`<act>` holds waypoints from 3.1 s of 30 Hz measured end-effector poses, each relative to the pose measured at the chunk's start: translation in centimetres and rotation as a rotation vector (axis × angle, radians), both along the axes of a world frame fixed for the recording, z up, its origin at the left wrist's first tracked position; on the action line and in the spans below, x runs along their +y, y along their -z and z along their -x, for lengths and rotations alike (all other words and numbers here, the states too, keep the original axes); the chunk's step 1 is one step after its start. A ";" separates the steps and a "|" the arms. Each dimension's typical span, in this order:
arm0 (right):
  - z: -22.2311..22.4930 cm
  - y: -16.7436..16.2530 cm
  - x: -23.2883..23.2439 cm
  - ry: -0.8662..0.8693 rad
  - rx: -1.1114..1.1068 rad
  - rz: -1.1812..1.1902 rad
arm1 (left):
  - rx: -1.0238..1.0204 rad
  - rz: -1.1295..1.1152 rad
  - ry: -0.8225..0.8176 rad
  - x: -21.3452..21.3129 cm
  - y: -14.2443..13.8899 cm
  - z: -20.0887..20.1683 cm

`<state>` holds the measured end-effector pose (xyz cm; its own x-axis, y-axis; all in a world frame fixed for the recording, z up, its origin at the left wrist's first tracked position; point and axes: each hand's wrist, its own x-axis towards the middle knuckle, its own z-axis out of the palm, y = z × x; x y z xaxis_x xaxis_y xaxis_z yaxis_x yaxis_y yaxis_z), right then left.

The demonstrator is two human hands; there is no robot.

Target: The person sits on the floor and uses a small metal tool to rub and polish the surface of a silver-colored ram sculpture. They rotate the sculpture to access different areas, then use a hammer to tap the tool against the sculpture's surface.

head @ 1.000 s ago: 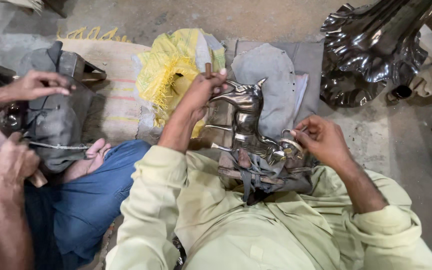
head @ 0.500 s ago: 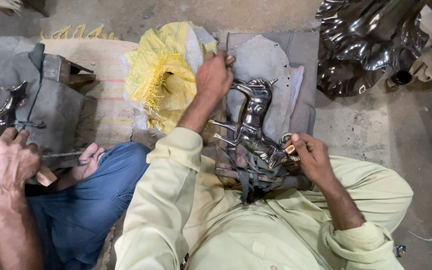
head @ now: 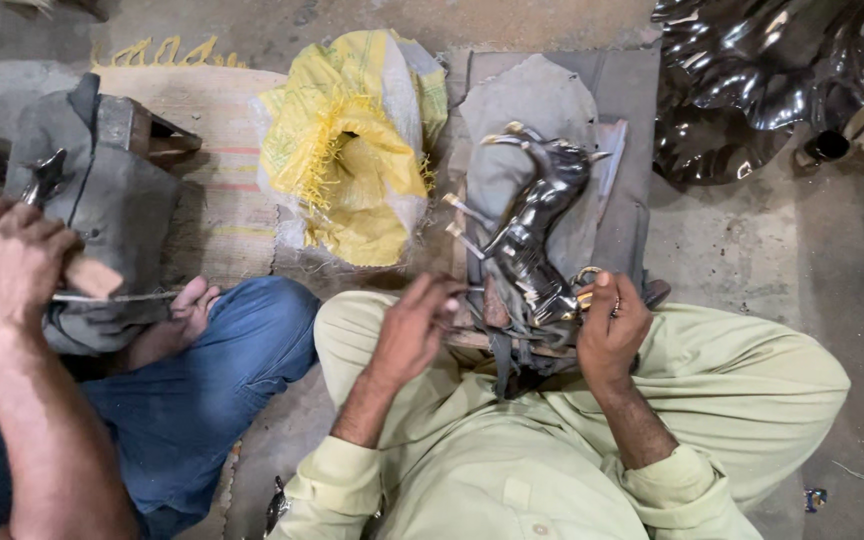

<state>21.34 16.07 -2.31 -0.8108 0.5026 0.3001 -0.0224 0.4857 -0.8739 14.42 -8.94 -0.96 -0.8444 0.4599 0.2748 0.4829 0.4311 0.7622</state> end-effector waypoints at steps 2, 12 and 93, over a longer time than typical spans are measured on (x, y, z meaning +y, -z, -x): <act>-0.2 -0.1 -0.2 0.002 -0.063 0.076 | -0.073 0.096 -0.018 -0.1 0.4 -1.0; -3.8 -0.4 2.6 -0.155 -0.044 0.138 | 0.026 0.352 -0.144 -0.4 1.6 -3.6; -0.9 0.1 3.9 -0.228 -0.002 -0.189 | -0.081 -0.061 -0.469 4.9 13.2 12.7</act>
<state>22.26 19.96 -2.38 -0.8969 0.2429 0.3696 -0.1479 0.6228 -0.7683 1.70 -3.99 -14.12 -0.9767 0.0092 0.2142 0.1850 0.5412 0.8203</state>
